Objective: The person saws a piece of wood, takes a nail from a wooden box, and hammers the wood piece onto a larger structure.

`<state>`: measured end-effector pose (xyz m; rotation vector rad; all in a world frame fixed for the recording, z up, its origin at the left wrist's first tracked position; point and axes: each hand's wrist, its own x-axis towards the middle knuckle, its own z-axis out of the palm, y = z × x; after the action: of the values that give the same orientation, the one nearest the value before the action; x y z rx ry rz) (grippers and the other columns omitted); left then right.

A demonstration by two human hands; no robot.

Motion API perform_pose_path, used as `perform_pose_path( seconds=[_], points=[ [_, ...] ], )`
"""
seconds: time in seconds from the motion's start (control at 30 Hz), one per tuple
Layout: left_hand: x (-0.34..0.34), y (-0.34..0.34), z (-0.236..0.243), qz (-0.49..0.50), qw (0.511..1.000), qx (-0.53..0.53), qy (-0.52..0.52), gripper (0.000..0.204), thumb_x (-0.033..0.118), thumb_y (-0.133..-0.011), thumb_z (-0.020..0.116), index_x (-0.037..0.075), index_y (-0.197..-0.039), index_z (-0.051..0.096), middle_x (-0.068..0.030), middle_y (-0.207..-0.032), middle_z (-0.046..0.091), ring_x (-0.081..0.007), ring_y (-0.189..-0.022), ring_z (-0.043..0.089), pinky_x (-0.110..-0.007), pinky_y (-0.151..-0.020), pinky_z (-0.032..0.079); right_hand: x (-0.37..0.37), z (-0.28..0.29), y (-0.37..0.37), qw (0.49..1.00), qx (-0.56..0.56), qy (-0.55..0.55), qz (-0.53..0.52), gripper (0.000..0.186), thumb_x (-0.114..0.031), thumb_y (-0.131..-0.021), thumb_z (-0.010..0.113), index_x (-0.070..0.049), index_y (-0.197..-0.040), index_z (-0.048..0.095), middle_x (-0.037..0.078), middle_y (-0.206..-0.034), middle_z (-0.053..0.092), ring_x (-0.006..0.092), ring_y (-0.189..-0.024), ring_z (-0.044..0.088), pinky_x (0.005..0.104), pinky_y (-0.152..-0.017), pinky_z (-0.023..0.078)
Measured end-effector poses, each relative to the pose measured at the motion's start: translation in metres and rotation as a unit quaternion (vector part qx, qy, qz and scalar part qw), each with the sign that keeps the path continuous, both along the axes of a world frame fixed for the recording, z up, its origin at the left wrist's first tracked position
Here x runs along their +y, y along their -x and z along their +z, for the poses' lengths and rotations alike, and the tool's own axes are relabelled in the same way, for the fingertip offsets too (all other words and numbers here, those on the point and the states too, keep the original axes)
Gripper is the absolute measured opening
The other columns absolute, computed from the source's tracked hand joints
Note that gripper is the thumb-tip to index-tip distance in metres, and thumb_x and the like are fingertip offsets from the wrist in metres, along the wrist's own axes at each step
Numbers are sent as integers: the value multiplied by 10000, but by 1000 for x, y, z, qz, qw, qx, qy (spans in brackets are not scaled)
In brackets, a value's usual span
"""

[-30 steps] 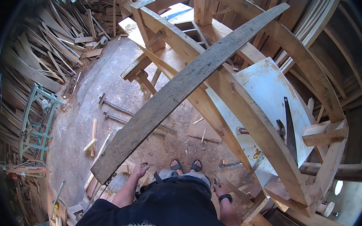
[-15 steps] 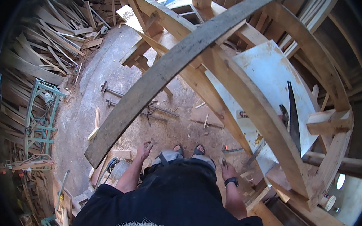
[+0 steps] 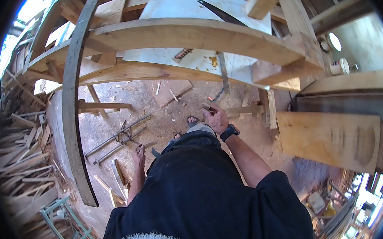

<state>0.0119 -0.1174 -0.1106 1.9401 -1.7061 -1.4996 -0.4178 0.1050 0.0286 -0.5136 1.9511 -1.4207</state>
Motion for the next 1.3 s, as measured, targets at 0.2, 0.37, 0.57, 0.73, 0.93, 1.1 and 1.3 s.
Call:
perform_pose_path(
  seconds=[0.2, 0.37, 0.57, 0.73, 0.93, 1.1, 1.3],
  points=[
    [-26, -21, -23, -114, 992, -33, 44, 494, 415, -977, 691, 18, -1271, 674, -227, -1247, 697, -342, -1162, 667, -395, -998, 499, 45, 69, 2, 976, 57, 134, -159, 277, -157, -1023, 656, -72, -1287, 647, 20, -1087, 707, 92, -920, 643, 264, -785, 527],
    [-33, -26, -18, -190, 971, -99, 108, 475, 387, -966, 677, 19, -1267, 680, -258, -1215, 701, -383, -1111, 679, -426, -980, 514, 79, 128, 8, 927, -9, 208, -314, 234, -217, -1057, 610, -87, -1250, 628, 75, -1139, 718, 184, -1019, 700, 371, -854, 580],
    [-31, -23, 5, -193, 969, -19, 151, 414, 288, -924, 695, 8, -1229, 692, -260, -1090, 741, -360, -995, 731, -421, -892, 557, 83, 159, -2, 886, -61, 282, -364, 207, -231, -1070, 577, -94, -1217, 630, 112, -1138, 735, 246, -1061, 723, 407, -853, 595],
    [-23, -35, 17, -144, 981, -39, 126, 383, 250, -920, 703, 8, -1217, 697, -249, -1033, 756, -356, -947, 746, -406, -861, 571, 62, 159, -18, 928, -7, 209, -310, 197, -220, -1070, 578, -100, -1216, 633, 101, -1121, 736, 217, -1024, 720, 386, -843, 595],
    [-15, -57, 17, 42, 998, 45, 21, 363, 289, -961, 746, 26, -1206, 696, -117, -914, 754, -142, -751, 677, -299, -659, 534, 29, 162, -25, 946, 66, 193, -250, 191, -223, -1049, 636, -104, -1199, 657, 59, -1084, 728, 150, -978, 689, 325, -782, 572],
    [-16, -78, 17, 144, 980, 135, 27, 290, 274, -996, 720, 12, -1113, 681, -49, -832, 704, -100, -711, 631, -247, -617, 498, 18, 169, -16, 961, 136, 170, -168, 180, -146, -1019, 676, -73, -1183, 689, 37, -1086, 732, 118, -988, 671, 277, -862, 525],
    [-23, -91, 10, 157, 982, 93, 43, 366, 361, -1006, 694, 9, -1104, 686, -37, -844, 699, -116, -705, 622, -264, -613, 482, 28, 166, -19, 978, 203, 9, -52, 257, -165, -986, 713, -34, -1206, 722, 67, -1077, 758, 107, -1005, 672, 284, -889, 512]
  ],
)
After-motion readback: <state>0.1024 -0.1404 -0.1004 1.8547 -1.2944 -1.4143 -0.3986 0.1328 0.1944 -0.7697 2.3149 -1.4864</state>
